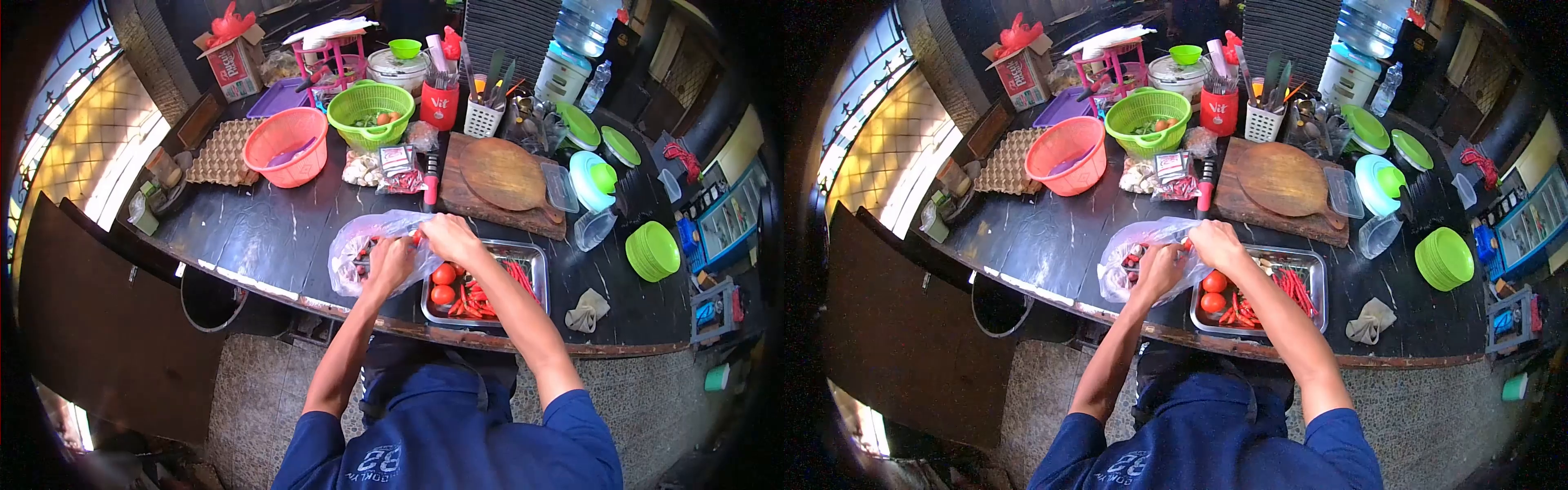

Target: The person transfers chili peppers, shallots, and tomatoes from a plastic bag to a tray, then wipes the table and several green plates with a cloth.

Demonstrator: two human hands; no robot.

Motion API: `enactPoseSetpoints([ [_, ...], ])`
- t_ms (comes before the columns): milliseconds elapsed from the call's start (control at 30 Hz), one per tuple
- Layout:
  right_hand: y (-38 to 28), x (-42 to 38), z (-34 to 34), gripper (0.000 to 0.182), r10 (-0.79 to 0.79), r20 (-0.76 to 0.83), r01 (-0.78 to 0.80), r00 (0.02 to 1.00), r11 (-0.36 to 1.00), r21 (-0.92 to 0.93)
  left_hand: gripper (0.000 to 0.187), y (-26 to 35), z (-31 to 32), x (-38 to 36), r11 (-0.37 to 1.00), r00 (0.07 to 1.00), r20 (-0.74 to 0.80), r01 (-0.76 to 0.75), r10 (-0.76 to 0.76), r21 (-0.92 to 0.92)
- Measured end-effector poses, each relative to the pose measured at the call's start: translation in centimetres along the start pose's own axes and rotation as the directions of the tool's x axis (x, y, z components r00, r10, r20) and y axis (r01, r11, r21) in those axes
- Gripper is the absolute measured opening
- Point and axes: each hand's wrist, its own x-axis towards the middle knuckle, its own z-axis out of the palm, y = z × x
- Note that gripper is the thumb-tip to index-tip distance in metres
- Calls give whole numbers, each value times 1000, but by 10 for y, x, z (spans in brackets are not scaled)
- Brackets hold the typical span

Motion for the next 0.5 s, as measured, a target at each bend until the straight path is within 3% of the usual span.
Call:
enactPoseSetpoints([
  [33,2,-5,0,13,14,1,-14,1000,1000,2,26,6,1,6,995,991,91,91,-94,39],
  [67,3,-9,0,14,28,2,-28,1000,1000,4,26,6,4,9,995,992,93,88,-91,39],
  [133,4,-16,-4,15,36,9,-36,999,999,10,37,2,14,14,991,991,8,131,-131,7],
  [233,5,-21,-6,17,39,29,-40,999,999,14,50,-2,17,21,994,997,75,1,7,-107],
  [300,5,-25,-7,18,42,43,-42,998,999,15,50,-2,19,24,996,996,92,9,0,-91],
  [400,5,-33,-16,20,30,9,-31,1000,995,92,48,0,19,28,997,992,121,30,-21,-71],
  [467,3,-41,-26,25,22,-45,-8,999,958,287,46,2,13,26,997,990,138,48,-38,-63],
  [500,2,-45,-29,25,27,-43,-13,999,957,291,45,5,5,23,995,989,127,81,-73,-58],
])
